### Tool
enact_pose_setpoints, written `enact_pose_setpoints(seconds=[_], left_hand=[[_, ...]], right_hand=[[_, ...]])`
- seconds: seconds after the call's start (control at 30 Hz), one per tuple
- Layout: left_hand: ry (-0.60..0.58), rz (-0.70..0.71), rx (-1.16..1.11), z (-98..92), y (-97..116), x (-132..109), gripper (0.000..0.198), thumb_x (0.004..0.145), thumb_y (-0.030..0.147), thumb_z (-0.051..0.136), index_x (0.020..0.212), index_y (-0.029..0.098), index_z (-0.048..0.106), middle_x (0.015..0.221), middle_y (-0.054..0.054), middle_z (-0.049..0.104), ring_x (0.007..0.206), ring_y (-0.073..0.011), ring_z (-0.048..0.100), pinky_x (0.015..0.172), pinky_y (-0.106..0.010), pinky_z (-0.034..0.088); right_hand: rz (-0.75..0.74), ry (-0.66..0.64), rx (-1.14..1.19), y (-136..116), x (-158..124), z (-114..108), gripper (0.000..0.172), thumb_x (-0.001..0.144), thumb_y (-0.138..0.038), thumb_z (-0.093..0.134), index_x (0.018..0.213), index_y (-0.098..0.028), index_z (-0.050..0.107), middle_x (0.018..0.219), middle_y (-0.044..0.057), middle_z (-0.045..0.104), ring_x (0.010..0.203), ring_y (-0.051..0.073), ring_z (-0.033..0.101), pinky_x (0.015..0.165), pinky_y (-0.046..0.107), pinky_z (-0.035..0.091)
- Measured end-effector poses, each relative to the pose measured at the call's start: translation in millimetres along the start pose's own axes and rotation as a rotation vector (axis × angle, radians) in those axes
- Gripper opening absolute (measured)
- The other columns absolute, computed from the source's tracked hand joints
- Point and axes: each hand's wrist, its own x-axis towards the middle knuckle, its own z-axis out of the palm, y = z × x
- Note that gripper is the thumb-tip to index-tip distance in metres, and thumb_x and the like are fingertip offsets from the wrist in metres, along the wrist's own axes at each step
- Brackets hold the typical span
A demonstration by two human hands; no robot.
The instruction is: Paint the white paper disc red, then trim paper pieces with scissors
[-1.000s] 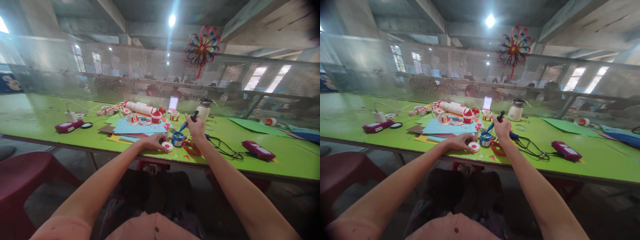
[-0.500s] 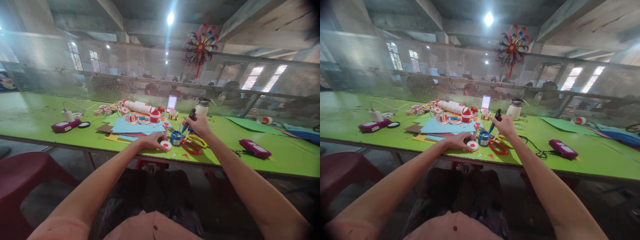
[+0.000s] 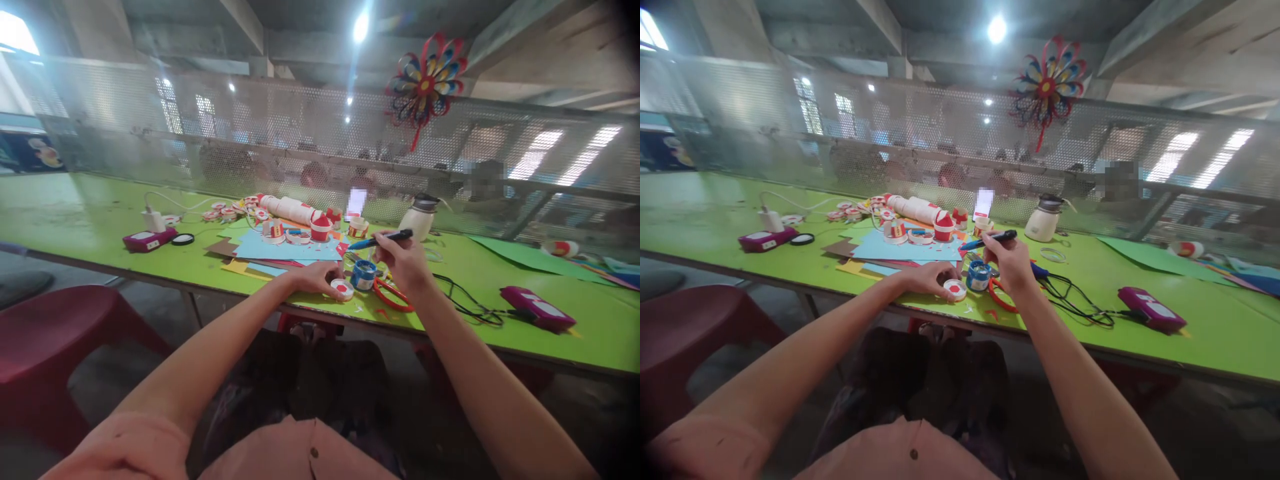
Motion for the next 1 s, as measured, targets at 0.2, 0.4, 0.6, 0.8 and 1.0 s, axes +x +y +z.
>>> enact_pose_setpoints(seconds=[0.2, 0.4, 0.6, 0.8, 1.0], left_hand=[[-0.036, -0.018, -0.118, 2.1, -8.6, 2.0, 0.054, 0.055, 0.051, 0.08, 0.091, 0.016, 0.058, 0.085, -0.001, 0.06, 0.078, -0.0157, 0.054, 0.067, -0.025, 0.039], [-0.027, -0.053, -0.119, 0.3, -2.5, -0.2, 0.055, 0.054, 0.048, 0.081, 0.091, 0.016, 0.056, 0.085, -0.001, 0.058, 0.078, -0.0158, 0.053, 0.067, -0.025, 0.039], [-0.005, -0.049, -0.103, 1.0, -2.2, -0.4, 0.057, 0.05, 0.049, 0.083, 0.089, 0.016, 0.056, 0.082, 0.001, 0.057, 0.076, -0.0148, 0.051, 0.065, -0.025, 0.038], [0.001, -0.017, -0.099, 3.1, -9.8, 2.4, 0.057, 0.05, 0.05, 0.083, 0.089, 0.017, 0.056, 0.079, 0.001, 0.055, 0.073, -0.0136, 0.05, 0.062, -0.023, 0.036], [-0.015, -0.034, -0.114, 2.5, -8.8, 1.7, 0.055, 0.051, 0.047, 0.083, 0.088, 0.016, 0.057, 0.082, 0.001, 0.058, 0.073, -0.0134, 0.051, 0.062, -0.023, 0.036]], right_hand=[[0.202, 0.021, 0.305, 16.0, -17.3, -17.4, 0.013, 0.067, -0.024, 0.074, 0.069, -0.015, 0.065, 0.039, -0.009, 0.04, 0.037, 0.004, 0.031, 0.044, 0.021, 0.04], [0.549, 0.191, 0.36, 18.9, -13.3, -36.7, 0.022, 0.082, -0.019, 0.06, 0.061, -0.015, 0.058, 0.032, -0.008, 0.035, 0.032, 0.005, 0.032, 0.04, 0.019, 0.042], [0.628, 0.235, 0.326, 6.6, -27.7, -26.3, 0.019, 0.09, -0.024, 0.055, 0.073, -0.018, 0.061, 0.045, -0.003, 0.054, 0.043, 0.01, 0.051, 0.057, 0.029, 0.056], [0.555, 0.119, 0.295, 3.3, -36.4, -19.3, 0.005, 0.086, -0.024, 0.061, 0.087, -0.02, 0.065, 0.06, 0.002, 0.067, 0.063, 0.016, 0.064, 0.065, 0.037, 0.058], [0.539, 0.112, 0.297, 27.7, -13.2, -10.4, 0.005, 0.085, -0.025, 0.063, 0.084, -0.02, 0.064, 0.06, 0.002, 0.068, 0.063, 0.017, 0.065, 0.066, 0.038, 0.059]])
